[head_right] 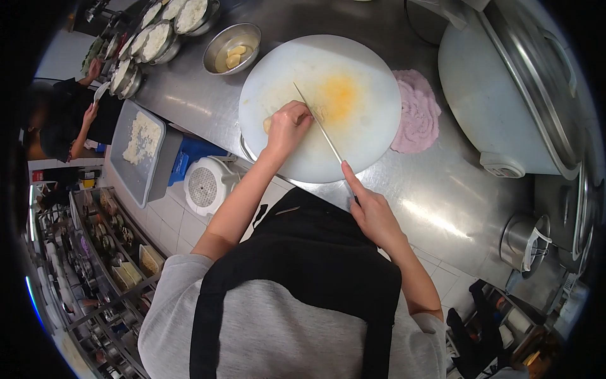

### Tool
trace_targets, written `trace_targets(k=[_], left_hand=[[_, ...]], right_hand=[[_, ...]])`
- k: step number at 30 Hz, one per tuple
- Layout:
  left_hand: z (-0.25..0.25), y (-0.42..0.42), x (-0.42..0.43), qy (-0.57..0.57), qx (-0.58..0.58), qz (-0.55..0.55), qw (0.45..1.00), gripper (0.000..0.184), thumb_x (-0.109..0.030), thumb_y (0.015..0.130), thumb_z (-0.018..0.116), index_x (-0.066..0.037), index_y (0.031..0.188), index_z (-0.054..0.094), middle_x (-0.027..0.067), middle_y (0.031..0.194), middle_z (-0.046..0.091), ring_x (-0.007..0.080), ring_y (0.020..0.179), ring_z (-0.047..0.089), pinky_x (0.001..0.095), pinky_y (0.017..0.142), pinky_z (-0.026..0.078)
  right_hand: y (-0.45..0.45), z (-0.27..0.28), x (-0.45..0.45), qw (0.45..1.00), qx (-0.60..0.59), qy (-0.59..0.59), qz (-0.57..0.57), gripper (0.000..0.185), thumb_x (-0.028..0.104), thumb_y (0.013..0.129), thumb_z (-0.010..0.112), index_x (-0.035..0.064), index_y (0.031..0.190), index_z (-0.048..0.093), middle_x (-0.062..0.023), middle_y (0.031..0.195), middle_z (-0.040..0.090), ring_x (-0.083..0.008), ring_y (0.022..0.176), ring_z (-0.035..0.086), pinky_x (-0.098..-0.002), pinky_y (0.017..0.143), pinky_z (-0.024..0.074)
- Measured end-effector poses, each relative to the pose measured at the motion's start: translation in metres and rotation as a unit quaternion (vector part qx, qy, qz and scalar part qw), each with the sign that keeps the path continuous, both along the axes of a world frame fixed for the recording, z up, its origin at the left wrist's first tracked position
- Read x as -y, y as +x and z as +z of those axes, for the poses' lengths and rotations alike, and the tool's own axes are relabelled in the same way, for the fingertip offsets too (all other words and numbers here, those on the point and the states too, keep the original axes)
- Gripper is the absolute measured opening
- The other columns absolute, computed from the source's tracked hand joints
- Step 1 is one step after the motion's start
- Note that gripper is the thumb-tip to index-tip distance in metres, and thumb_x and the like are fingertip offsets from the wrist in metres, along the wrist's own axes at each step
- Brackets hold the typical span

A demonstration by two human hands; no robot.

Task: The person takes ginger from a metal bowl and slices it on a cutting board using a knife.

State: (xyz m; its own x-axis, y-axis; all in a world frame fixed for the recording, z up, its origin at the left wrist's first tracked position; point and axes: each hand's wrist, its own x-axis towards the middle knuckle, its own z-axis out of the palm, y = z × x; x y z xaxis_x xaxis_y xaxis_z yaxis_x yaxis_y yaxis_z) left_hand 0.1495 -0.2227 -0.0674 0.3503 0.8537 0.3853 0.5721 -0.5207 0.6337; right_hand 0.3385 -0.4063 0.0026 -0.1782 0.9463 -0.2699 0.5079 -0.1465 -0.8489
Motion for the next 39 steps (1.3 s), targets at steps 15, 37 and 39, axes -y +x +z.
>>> trace_targets(k=[15, 37, 39], left_hand=[[0.003, -0.002, 0.001, -0.009, -0.006, -0.007, 1.000, 0.007, 0.001, 0.074, 0.068, 0.001, 0.081, 0.067, 0.0110, 0.087, 0.067, 0.0281, 0.074, 0.066, 0.0343, 0.067, 0.052], [-0.002, -0.001, 0.001, 0.003, 0.007, 0.005, 1.000, 0.008, 0.001, 0.073, 0.069, 0.000, 0.081, 0.067, 0.0108, 0.085, 0.067, 0.0269, 0.073, 0.066, 0.0343, 0.065, 0.052], [-0.003, -0.001, 0.001, 0.004, 0.009, 0.006, 1.000, 0.008, 0.001, 0.073, 0.069, 0.000, 0.081, 0.067, 0.0110, 0.085, 0.067, 0.0273, 0.074, 0.066, 0.0346, 0.066, 0.052]], right_hand=[[0.003, 0.006, -0.007, 1.000, 0.011, -0.025, 0.012, 0.077, 0.000, 0.084, 0.051, 0.0233, 0.152, 0.022, -0.0232, 0.074, 0.057, -0.0393, 0.071, 0.059, -0.0434, 0.074, 0.0454], [-0.002, -0.016, -0.022, 0.999, 0.038, 0.008, 0.011, 0.078, -0.001, 0.083, 0.050, 0.0249, 0.151, 0.022, -0.0241, 0.071, 0.056, -0.0414, 0.072, 0.059, -0.0461, 0.073, 0.0441], [0.000, -0.012, -0.025, 0.999, -0.019, -0.048, -0.009, 0.078, -0.001, 0.084, 0.050, 0.0258, 0.151, 0.022, -0.0239, 0.073, 0.056, -0.0407, 0.072, 0.059, -0.0458, 0.074, 0.0443]])
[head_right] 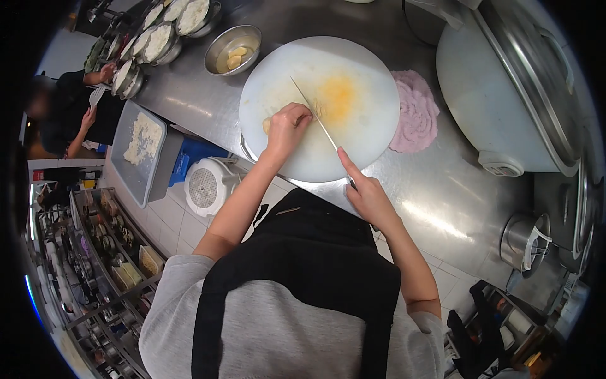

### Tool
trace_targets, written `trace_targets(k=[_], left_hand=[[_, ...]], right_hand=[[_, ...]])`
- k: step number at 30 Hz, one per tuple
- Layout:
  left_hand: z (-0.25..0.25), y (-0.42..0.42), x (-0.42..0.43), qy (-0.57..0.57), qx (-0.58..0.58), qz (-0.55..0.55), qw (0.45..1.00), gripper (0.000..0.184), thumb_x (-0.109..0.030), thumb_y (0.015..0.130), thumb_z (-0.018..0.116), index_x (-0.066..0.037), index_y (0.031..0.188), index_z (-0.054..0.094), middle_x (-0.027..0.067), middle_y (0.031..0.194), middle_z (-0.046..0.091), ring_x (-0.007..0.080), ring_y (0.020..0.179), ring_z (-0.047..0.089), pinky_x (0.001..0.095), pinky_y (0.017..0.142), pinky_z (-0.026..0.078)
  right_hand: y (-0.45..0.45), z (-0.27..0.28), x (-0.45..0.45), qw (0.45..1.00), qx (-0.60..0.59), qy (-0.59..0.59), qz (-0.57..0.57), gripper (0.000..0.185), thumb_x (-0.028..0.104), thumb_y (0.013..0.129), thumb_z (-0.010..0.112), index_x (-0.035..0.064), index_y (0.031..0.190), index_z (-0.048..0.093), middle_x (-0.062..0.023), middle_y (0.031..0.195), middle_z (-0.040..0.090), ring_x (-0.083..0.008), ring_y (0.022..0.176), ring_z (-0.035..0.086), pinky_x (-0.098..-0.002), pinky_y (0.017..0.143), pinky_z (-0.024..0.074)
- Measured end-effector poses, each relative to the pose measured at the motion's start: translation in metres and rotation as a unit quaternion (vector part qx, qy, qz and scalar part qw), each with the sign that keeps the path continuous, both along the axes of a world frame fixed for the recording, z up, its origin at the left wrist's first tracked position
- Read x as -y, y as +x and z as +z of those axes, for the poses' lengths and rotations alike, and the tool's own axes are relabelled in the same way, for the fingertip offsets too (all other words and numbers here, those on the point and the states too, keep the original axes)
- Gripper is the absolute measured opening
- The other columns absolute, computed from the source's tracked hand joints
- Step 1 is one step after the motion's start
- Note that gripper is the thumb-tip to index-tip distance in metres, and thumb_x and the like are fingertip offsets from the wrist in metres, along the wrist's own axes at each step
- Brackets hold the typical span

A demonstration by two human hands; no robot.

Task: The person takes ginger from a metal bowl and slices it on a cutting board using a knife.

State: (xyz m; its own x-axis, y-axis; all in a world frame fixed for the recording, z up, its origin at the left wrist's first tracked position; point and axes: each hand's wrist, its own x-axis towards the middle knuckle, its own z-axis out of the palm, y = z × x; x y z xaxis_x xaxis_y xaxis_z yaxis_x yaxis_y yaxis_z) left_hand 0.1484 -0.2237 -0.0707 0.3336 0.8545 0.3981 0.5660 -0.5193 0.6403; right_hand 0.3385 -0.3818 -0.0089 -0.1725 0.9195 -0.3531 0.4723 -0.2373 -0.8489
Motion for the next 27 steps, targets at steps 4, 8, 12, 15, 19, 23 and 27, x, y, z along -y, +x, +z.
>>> trace_targets(k=[4, 8, 12, 15, 19, 23, 27], left_hand=[[0.003, 0.000, 0.001, 0.028, -0.015, -0.008, 0.999, 0.007, 0.001, 0.073, 0.069, 0.000, 0.080, 0.067, 0.0115, 0.086, 0.066, 0.0291, 0.077, 0.065, 0.0359, 0.069, 0.052], [0.003, 0.001, 0.003, 0.005, -0.009, -0.003, 1.000, 0.007, 0.000, 0.072, 0.068, -0.001, 0.079, 0.067, 0.0107, 0.084, 0.065, 0.0294, 0.083, 0.063, 0.0378, 0.072, 0.052], [0.004, 0.001, 0.004, 0.001, -0.006, 0.003, 1.000, 0.006, 0.000, 0.073, 0.068, 0.000, 0.079, 0.067, 0.0109, 0.084, 0.065, 0.0296, 0.080, 0.064, 0.0372, 0.070, 0.051], [0.004, 0.001, 0.003, 0.002, -0.006, 0.001, 1.000, 0.007, 0.001, 0.073, 0.068, 0.001, 0.080, 0.067, 0.0113, 0.085, 0.066, 0.0297, 0.078, 0.065, 0.0366, 0.069, 0.051], [0.005, 0.001, 0.003, 0.013, -0.016, 0.004, 1.000, 0.007, 0.000, 0.073, 0.068, 0.001, 0.080, 0.066, 0.0111, 0.085, 0.066, 0.0297, 0.077, 0.064, 0.0367, 0.069, 0.051], [0.002, 0.000, 0.003, 0.015, -0.026, 0.010, 1.000, 0.007, 0.000, 0.073, 0.068, 0.000, 0.080, 0.067, 0.0111, 0.085, 0.066, 0.0294, 0.076, 0.065, 0.0365, 0.069, 0.051], [0.000, 0.000, 0.003, 0.012, -0.018, 0.012, 1.000, 0.007, -0.001, 0.073, 0.068, 0.000, 0.080, 0.067, 0.0110, 0.085, 0.066, 0.0293, 0.076, 0.065, 0.0363, 0.068, 0.051]], right_hand=[[0.001, 0.004, 0.007, 0.999, 0.022, 0.032, 0.018, 0.077, 0.000, 0.084, 0.050, 0.0251, 0.151, 0.022, -0.0239, 0.074, 0.056, -0.0398, 0.073, 0.059, -0.0452, 0.074, 0.0443], [0.001, 0.014, 0.022, 0.998, 0.031, 0.041, 0.020, 0.077, 0.000, 0.084, 0.050, 0.0238, 0.151, 0.022, -0.0242, 0.074, 0.056, -0.0399, 0.072, 0.059, -0.0451, 0.075, 0.0443], [-0.003, -0.001, 0.014, 0.997, 0.058, 0.057, 0.018, 0.077, -0.001, 0.084, 0.051, 0.0234, 0.151, 0.024, -0.0241, 0.073, 0.056, -0.0398, 0.071, 0.059, -0.0449, 0.074, 0.0445], [-0.003, -0.007, 0.003, 0.998, 0.030, 0.055, 0.003, 0.077, -0.002, 0.083, 0.050, 0.0238, 0.151, 0.024, -0.0244, 0.072, 0.056, -0.0402, 0.069, 0.058, -0.0443, 0.073, 0.0451], [0.000, 0.012, 0.013, 0.999, 0.036, 0.027, 0.022, 0.078, -0.002, 0.083, 0.050, 0.0242, 0.151, 0.024, -0.0249, 0.072, 0.056, -0.0403, 0.068, 0.058, -0.0437, 0.072, 0.0456], [-0.002, 0.005, 0.016, 0.998, 0.046, 0.045, 0.019, 0.079, -0.002, 0.082, 0.049, 0.0249, 0.151, 0.023, -0.0245, 0.072, 0.057, -0.0397, 0.068, 0.059, -0.0431, 0.072, 0.0459], [-0.004, -0.010, 0.005, 0.997, 0.049, 0.060, 0.016, 0.079, -0.002, 0.082, 0.049, 0.0252, 0.152, 0.023, -0.0236, 0.071, 0.057, -0.0395, 0.069, 0.059, -0.0426, 0.073, 0.0460]])
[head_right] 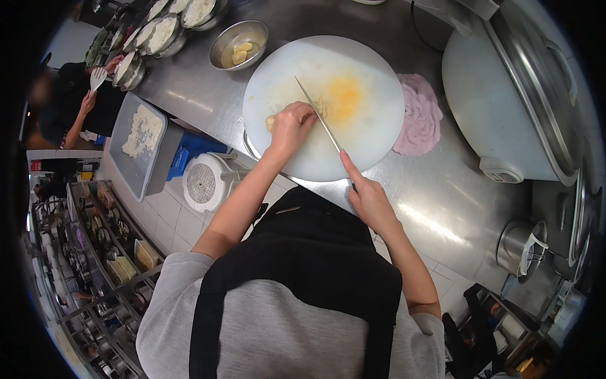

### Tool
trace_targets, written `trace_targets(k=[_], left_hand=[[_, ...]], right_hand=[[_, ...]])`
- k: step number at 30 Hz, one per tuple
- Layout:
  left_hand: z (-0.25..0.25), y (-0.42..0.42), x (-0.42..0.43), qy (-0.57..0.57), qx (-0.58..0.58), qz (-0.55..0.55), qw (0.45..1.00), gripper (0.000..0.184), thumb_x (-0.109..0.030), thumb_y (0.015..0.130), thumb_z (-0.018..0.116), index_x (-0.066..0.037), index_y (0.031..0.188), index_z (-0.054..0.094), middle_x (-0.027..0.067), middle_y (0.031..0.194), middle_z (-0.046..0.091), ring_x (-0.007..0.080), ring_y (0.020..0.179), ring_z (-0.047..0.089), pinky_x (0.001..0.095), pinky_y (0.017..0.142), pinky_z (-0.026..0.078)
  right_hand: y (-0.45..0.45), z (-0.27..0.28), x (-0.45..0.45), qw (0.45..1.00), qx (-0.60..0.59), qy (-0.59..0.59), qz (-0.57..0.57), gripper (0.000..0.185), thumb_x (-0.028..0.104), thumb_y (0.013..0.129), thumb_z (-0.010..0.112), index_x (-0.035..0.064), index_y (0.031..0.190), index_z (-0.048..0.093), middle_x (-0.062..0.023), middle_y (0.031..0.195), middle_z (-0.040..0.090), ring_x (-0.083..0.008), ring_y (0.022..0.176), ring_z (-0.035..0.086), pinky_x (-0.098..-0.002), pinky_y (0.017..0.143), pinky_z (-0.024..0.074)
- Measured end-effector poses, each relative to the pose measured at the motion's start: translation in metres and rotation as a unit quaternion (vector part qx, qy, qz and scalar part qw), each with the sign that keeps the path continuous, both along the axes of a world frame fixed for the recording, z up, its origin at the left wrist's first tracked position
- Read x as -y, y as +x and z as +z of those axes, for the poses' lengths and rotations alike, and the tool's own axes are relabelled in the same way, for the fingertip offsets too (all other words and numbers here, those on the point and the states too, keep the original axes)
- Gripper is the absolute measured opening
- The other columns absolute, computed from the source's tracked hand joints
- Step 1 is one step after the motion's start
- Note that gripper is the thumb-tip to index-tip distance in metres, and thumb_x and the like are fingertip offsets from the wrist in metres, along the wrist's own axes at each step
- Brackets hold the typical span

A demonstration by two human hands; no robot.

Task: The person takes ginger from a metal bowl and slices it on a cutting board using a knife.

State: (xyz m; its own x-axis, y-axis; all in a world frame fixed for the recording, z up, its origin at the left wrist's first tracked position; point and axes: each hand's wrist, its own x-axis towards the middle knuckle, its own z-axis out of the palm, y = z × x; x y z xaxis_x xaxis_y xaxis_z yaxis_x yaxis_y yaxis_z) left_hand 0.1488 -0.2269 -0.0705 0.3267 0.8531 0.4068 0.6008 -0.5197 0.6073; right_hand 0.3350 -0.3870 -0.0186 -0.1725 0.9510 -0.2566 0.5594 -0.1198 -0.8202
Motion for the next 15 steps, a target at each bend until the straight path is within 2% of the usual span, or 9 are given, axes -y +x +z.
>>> trace_targets(k=[1, 3, 9, 15], left_hand=[[0.000, 0.000, 0.001, -0.002, -0.001, 0.000, 1.000, 0.007, -0.001, 0.074, 0.068, 0.000, 0.080, 0.067, 0.0110, 0.085, 0.066, 0.0293, 0.075, 0.065, 0.0362, 0.068, 0.052], [0.000, 0.000, -0.001, 0.003, -0.001, -0.004, 1.000, 0.006, -0.001, 0.074, 0.068, 0.000, 0.080, 0.067, 0.0110, 0.085, 0.066, 0.0292, 0.076, 0.064, 0.0363, 0.068, 0.051], [0.003, 0.000, 0.000, 0.005, -0.003, -0.011, 1.000, 0.006, -0.001, 0.074, 0.068, 0.000, 0.079, 0.066, 0.0109, 0.084, 0.065, 0.0289, 0.079, 0.064, 0.0371, 0.069, 0.050], [0.001, 0.001, 0.002, 0.004, 0.009, -0.001, 1.000, 0.005, -0.001, 0.074, 0.068, 0.000, 0.078, 0.066, 0.0110, 0.083, 0.065, 0.0293, 0.077, 0.063, 0.0369, 0.069, 0.051]], right_hand=[[0.000, 0.002, -0.003, 1.000, -0.001, 0.002, 0.000, 0.079, -0.002, 0.082, 0.049, 0.0252, 0.152, 0.023, -0.0236, 0.071, 0.057, -0.0395, 0.069, 0.059, -0.0426, 0.073, 0.0460], [0.002, 0.011, -0.007, 0.996, -0.042, -0.073, -0.015, 0.079, -0.002, 0.083, 0.049, 0.0253, 0.152, 0.023, -0.0236, 0.070, 0.056, -0.0392, 0.068, 0.059, -0.0413, 0.072, 0.0465], [0.005, 0.027, 0.011, 0.999, -0.020, -0.036, 0.007, 0.079, -0.002, 0.083, 0.050, 0.0243, 0.152, 0.022, -0.0240, 0.070, 0.056, -0.0396, 0.068, 0.059, -0.0404, 0.072, 0.0469], [0.004, 0.008, 0.006, 1.000, 0.005, -0.005, 0.010, 0.080, -0.003, 0.082, 0.051, 0.0238, 0.152, 0.022, -0.0231, 0.070, 0.056, -0.0399, 0.066, 0.058, -0.0434, 0.071, 0.0458]])
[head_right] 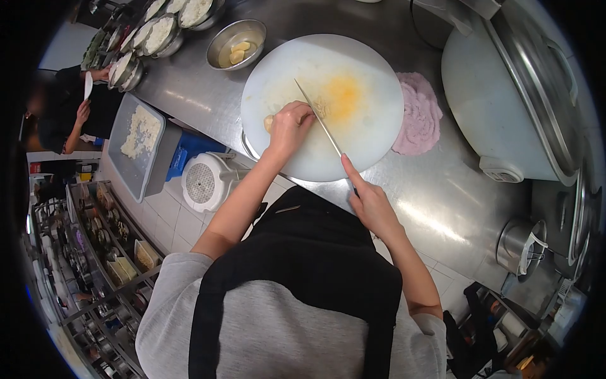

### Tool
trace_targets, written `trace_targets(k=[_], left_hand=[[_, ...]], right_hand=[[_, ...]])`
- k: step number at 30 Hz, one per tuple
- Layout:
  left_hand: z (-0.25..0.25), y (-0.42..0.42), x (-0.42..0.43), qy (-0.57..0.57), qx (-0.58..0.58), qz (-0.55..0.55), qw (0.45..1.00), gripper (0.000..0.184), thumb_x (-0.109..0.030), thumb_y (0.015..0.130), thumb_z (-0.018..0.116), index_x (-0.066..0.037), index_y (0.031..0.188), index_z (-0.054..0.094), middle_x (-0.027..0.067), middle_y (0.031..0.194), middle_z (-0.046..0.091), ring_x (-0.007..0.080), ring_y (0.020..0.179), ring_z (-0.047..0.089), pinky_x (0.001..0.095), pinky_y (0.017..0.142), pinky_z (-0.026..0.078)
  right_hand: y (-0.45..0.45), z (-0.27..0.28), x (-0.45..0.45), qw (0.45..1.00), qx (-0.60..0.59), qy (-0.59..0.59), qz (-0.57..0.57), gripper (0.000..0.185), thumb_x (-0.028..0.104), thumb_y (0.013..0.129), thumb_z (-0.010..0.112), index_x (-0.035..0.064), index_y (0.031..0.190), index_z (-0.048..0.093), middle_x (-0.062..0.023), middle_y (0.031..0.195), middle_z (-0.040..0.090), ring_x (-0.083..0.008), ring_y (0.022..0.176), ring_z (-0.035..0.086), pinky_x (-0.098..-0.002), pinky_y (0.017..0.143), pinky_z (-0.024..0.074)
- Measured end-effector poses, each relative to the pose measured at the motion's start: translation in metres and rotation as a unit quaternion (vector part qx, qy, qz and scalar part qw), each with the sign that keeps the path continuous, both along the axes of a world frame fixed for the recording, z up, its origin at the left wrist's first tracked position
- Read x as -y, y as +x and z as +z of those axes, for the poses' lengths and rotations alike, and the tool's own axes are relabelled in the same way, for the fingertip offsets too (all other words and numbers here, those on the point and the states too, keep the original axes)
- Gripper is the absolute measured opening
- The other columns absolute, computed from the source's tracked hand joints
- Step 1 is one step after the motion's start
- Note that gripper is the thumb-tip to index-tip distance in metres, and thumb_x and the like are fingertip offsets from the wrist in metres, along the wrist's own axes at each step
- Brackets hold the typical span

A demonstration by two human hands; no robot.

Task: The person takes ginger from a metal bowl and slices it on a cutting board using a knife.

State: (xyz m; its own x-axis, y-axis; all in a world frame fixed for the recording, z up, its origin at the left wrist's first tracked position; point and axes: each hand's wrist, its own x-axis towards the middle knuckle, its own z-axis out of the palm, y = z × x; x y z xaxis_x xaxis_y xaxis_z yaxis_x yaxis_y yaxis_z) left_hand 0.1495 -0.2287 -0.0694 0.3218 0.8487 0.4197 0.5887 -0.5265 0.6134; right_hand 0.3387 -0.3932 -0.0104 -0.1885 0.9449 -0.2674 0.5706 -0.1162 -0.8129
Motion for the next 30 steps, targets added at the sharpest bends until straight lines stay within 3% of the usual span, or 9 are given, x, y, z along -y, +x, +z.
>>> trace_targets(k=[7, 16, 22, 24, 30], left_hand=[[0.002, 0.000, 0.000, -0.012, -0.015, 0.010, 1.000, 0.006, -0.002, 0.073, 0.068, -0.001, 0.078, 0.066, 0.0101, 0.084, 0.066, 0.0290, 0.077, 0.064, 0.0368, 0.069, 0.051], [-0.001, -0.001, -0.001, -0.006, 0.008, 0.004, 1.000, 0.006, -0.002, 0.073, 0.068, -0.001, 0.079, 0.067, 0.0108, 0.083, 0.067, 0.0291, 0.076, 0.065, 0.0365, 0.068, 0.052], [0.002, -0.002, 0.000, -0.005, 0.000, -0.006, 1.000, 0.006, -0.002, 0.073, 0.069, 0.000, 0.079, 0.067, 0.0108, 0.084, 0.067, 0.0292, 0.077, 0.065, 0.0365, 0.069, 0.052], [0.003, -0.002, 0.000, -0.003, -0.008, -0.006, 1.000, 0.006, -0.002, 0.073, 0.068, 0.000, 0.079, 0.067, 0.0107, 0.084, 0.067, 0.0291, 0.078, 0.065, 0.0366, 0.069, 0.052], [-0.001, -0.002, 0.000, -0.007, -0.015, 0.002, 1.000, 0.007, -0.001, 0.073, 0.069, 0.000, 0.079, 0.068, 0.0097, 0.086, 0.067, 0.0287, 0.080, 0.065, 0.0367, 0.070, 0.052]], right_hand=[[0.001, 0.011, -0.005, 0.999, -0.016, -0.044, -0.001, 0.080, -0.003, 0.082, 0.050, 0.0244, 0.152, 0.022, -0.0245, 0.072, 0.057, -0.0407, 0.069, 0.059, -0.0434, 0.071, 0.0457], [-0.003, -0.002, -0.009, 1.000, 0.012, -0.007, 0.000, 0.080, -0.002, 0.082, 0.050, 0.0260, 0.152, 0.022, -0.0252, 0.073, 0.058, -0.0397, 0.069, 0.060, -0.0413, 0.073, 0.0470], [0.000, 0.006, -0.011, 0.994, -0.059, -0.085, -0.023, 0.078, 0.001, 0.082, 0.048, 0.0260, 0.151, 0.023, -0.0252, 0.076, 0.059, -0.0406, 0.070, 0.060, -0.0431, 0.073, 0.0461], [0.001, 0.007, -0.005, 1.000, -0.001, -0.015, 0.008, 0.078, -0.001, 0.082, 0.049, 0.0254, 0.151, 0.023, -0.0250, 0.077, 0.059, -0.0413, 0.071, 0.060, -0.0429, 0.073, 0.0463], [-0.005, 0.012, 0.009, 0.999, -0.026, -0.013, -0.013, 0.080, -0.004, 0.081, 0.050, 0.0240, 0.151, 0.023, -0.0251, 0.075, 0.058, -0.0417, 0.071, 0.059, -0.0446, 0.073, 0.0452]])
